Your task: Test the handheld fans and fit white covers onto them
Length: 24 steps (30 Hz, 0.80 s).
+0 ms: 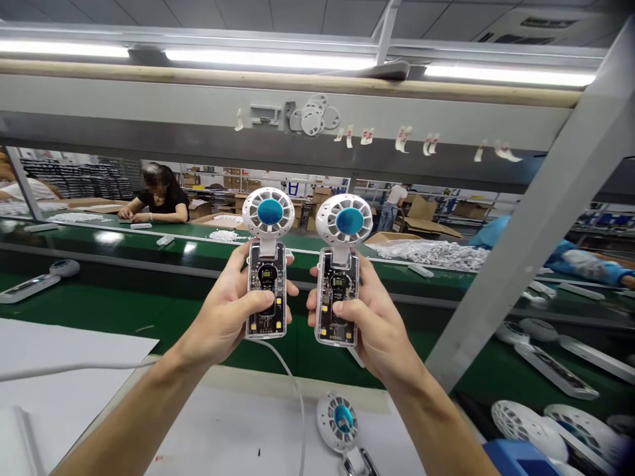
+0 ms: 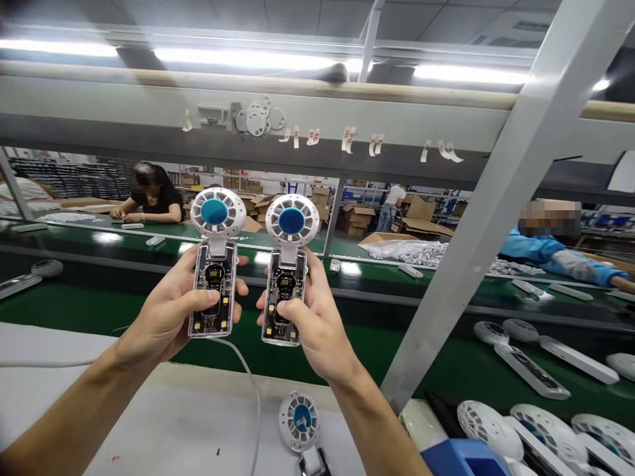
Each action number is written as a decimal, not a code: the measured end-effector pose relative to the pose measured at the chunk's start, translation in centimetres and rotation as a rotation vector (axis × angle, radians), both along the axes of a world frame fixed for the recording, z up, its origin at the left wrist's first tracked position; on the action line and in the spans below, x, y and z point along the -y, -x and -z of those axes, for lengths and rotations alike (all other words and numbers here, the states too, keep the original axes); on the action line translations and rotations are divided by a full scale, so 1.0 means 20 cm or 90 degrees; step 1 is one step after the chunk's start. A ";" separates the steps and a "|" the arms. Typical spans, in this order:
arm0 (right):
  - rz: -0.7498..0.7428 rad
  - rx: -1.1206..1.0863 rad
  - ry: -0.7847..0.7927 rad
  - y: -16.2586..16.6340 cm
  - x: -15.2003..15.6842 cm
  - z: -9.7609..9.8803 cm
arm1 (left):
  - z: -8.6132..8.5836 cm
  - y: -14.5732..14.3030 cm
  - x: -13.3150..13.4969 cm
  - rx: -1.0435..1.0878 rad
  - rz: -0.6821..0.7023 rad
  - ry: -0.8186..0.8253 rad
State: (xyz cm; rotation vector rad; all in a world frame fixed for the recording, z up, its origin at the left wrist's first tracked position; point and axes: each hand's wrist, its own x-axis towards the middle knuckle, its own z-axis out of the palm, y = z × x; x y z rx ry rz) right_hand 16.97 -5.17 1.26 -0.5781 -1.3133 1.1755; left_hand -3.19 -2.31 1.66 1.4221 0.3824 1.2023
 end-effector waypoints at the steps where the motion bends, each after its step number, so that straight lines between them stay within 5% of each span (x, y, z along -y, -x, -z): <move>1: -0.002 -0.002 0.001 0.00 0.00 0.00 | 0.00 0.00 0.00 0.000 0.003 -0.001; 17: -0.036 0.061 -0.017 -0.05 0.03 -0.01 | 0.00 0.01 0.03 0.015 0.068 0.048; 24: -0.041 0.065 -0.023 -0.06 0.02 -0.01 | 0.01 -0.01 0.05 0.026 0.018 0.058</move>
